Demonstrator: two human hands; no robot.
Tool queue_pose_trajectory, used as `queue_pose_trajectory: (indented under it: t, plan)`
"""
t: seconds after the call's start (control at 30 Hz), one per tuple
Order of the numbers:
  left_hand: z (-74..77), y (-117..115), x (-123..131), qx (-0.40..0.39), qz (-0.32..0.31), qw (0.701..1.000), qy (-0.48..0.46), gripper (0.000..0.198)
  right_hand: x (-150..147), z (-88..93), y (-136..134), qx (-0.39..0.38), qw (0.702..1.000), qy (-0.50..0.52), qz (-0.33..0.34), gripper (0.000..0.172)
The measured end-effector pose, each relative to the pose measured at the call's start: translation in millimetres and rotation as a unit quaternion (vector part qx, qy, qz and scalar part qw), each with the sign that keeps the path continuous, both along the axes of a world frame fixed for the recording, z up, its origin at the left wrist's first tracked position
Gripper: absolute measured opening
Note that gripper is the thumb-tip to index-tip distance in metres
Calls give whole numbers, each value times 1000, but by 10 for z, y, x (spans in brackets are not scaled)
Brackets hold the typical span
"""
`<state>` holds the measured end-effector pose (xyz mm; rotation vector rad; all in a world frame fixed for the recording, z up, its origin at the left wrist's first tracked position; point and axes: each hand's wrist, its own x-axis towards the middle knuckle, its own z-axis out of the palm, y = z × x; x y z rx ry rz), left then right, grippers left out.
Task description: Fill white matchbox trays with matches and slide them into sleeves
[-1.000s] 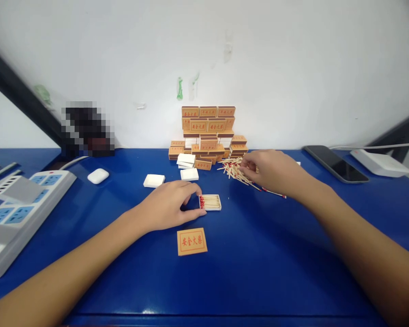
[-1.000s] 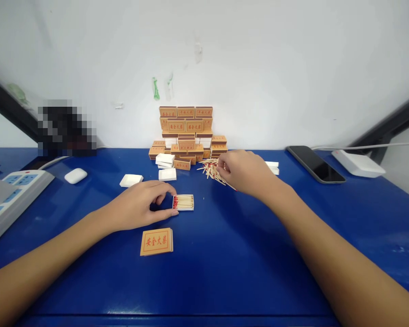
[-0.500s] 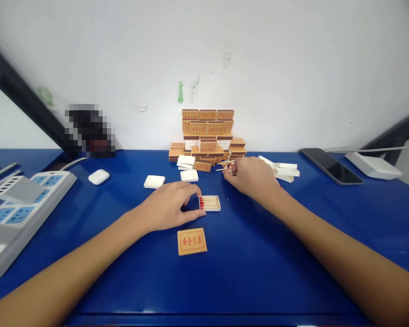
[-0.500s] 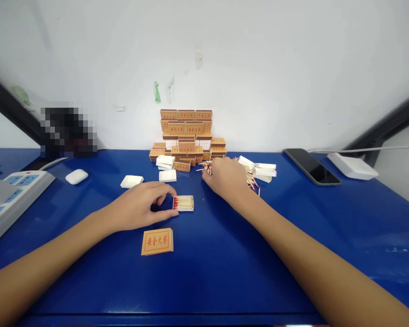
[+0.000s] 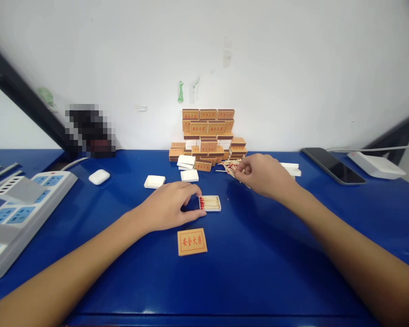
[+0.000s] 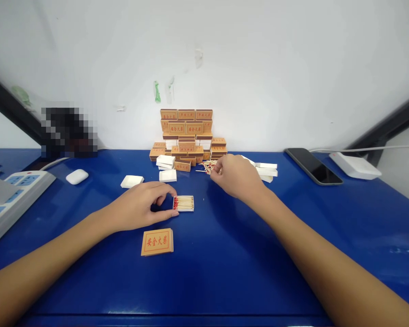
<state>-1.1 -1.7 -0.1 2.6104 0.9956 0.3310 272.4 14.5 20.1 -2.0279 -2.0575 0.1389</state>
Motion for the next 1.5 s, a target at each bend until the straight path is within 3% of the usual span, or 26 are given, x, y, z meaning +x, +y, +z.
queue_pose_trajectory:
  t: [0.13,0.2,0.33,0.4,0.6,0.9,1.1,1.5]
  plan:
    - [3,-2,2,-4,3,1000,3,35,92,47,21,-49,995,66,54,18]
    - [3,-1,1,-6,4,1000,3,34,112,56,17,-67,986,99,113,21]
    - [-5,2,-3,-3,2,1000,-2,32,-3,65,-98,-100,942,178,266,22]
    - [-11,5,-4,0,-2,1000,-3,32,-128,59,-191,-88,932,197,291,20]
    - [-21,19,7,1,-6,1000,0,34,-381,14,-345,-66,940,128,309,16]
    - [-24,14,3,2,-6,1000,-7,33,-351,70,-366,3,952,37,305,8]
    - [-13,15,7,-1,-4,1000,-2,33,-340,8,-352,30,945,-42,322,14]
    - [16,5,22,3,-7,1000,-5,30,-531,-101,-411,41,952,-54,299,18]
